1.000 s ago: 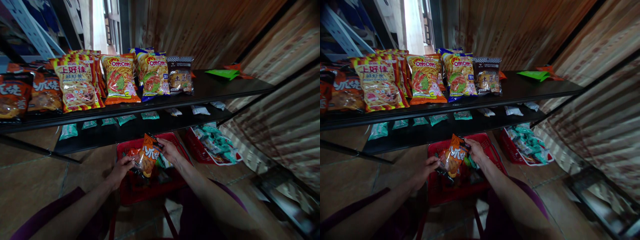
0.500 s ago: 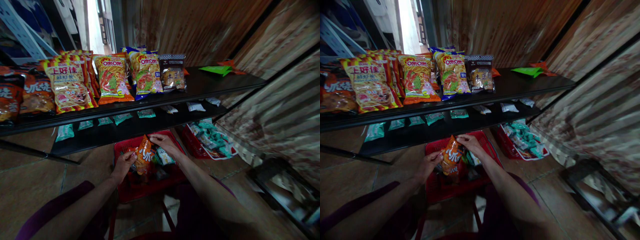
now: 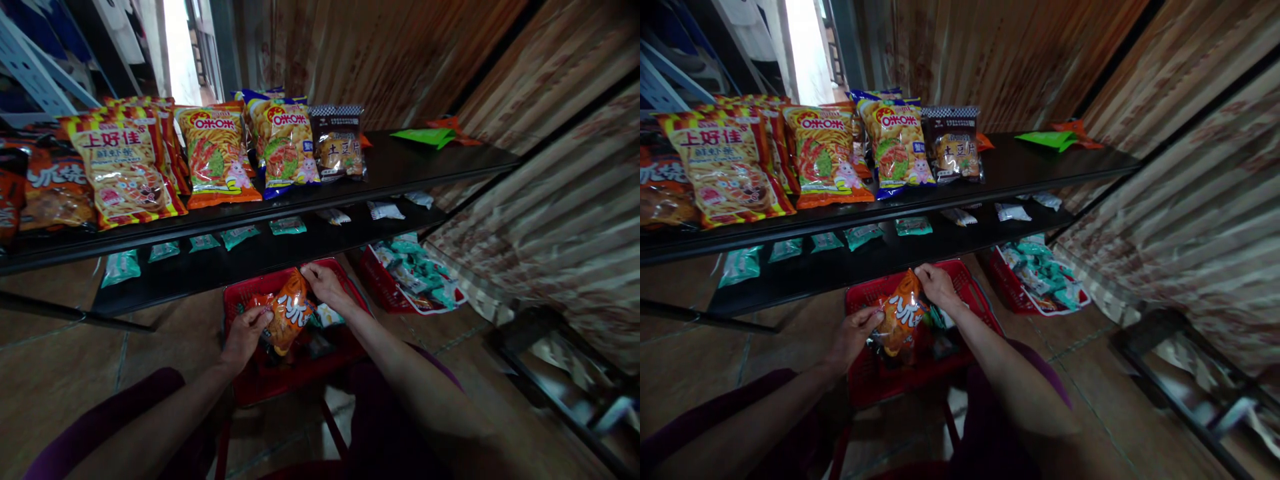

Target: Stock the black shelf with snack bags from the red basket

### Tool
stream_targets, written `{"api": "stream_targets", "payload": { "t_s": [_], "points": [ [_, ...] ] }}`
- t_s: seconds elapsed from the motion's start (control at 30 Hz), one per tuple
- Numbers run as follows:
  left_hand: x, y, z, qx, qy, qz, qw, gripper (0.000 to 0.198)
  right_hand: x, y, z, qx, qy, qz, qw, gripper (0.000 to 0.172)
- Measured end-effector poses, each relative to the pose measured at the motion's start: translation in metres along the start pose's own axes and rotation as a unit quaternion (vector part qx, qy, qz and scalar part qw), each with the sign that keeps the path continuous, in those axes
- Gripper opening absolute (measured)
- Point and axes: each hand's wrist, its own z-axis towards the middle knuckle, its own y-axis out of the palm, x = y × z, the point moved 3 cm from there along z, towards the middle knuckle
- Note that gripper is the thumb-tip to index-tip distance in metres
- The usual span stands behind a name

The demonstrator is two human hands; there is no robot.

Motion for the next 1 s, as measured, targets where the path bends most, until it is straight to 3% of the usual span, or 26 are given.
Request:
{"api": "stream_targets", "payload": {
  "t_s": [0.17,0.3,0.4,0.67,0.9,1.0],
  "points": [
    [-0.005,0.002,-0.010,-0.040,-0.031,-0.013,0.999,0.039,-0.003,0.001,0.002,-0.017,-0.023,-0.037,0.999,0.032],
    [-0.013,-0.001,-0.016,-0.079,-0.085,-0.087,0.989,0.048,0.002,-0.003,0.004,-0.007,-0.006,-0.030,1.000,0.033],
    [-0.012,-0.005,-0.020,-0.091,-0.090,-0.121,0.984,0.050,0.007,-0.007,0.008,0.004,0.002,-0.007,1.000,0.032],
    [-0.006,-0.011,-0.022,-0.107,-0.095,-0.076,0.987,0.040,0.014,-0.019,0.014,0.021,0.036,0.015,0.999,0.034],
    [-0.004,-0.016,-0.013,-0.180,-0.102,0.011,0.978,0.025,0.014,-0.027,0.011,0.009,0.034,-0.007,0.999,0.033],
    [0.002,-0.017,-0.009,-0.211,-0.078,-0.002,0.974,0.040,0.013,-0.026,0.008,-0.007,0.039,-0.009,0.999,0.034]
  ]
}}
